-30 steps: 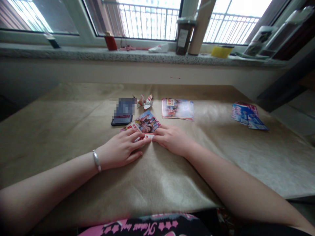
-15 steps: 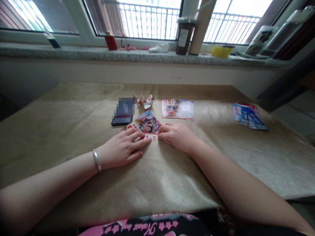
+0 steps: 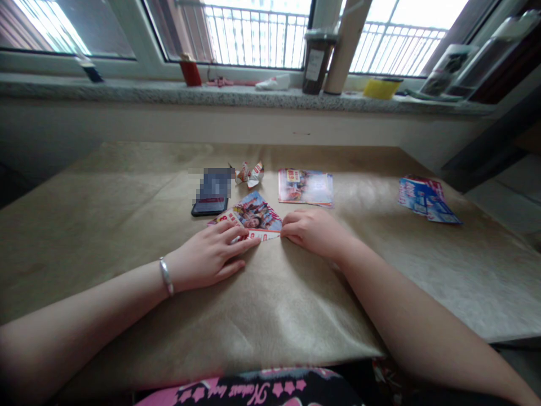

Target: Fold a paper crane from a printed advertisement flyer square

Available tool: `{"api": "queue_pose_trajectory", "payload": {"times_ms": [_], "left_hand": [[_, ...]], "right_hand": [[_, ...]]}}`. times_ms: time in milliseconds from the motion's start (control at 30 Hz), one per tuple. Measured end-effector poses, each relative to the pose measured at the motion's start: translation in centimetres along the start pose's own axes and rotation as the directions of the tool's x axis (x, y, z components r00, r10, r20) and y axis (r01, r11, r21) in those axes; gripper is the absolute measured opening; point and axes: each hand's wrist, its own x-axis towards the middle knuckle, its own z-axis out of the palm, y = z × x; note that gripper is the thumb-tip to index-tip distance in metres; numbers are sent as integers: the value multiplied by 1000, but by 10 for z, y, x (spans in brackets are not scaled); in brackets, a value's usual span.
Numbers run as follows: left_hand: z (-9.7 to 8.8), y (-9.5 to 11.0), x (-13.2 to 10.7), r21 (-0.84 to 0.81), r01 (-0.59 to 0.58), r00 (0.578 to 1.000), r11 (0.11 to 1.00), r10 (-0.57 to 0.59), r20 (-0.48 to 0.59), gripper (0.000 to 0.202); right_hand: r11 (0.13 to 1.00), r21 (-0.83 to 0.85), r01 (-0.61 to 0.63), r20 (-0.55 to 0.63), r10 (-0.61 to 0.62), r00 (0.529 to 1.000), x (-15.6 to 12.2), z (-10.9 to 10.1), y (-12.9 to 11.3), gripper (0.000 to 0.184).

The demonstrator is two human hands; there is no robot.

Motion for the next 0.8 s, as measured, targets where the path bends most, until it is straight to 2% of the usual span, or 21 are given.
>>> {"api": "queue_pose_trajectory", "payload": {"times_ms": [333,567,800], "left_hand": [[0,0,-1,19,-1,1000,1000,1,18,47],[0,-1,-2,12,1,1000,1000,-1,21,47],[0,-2,-1,21,-7,999,1000,6,32,48]], "right_hand": [[996,-92,-21,44,25,999,-1,-5,1,22],[995,-79,-68,66,74,995,-4,-8,2,20],[995,-83,-56,112,65,992,-6,-11,5,22]]}}
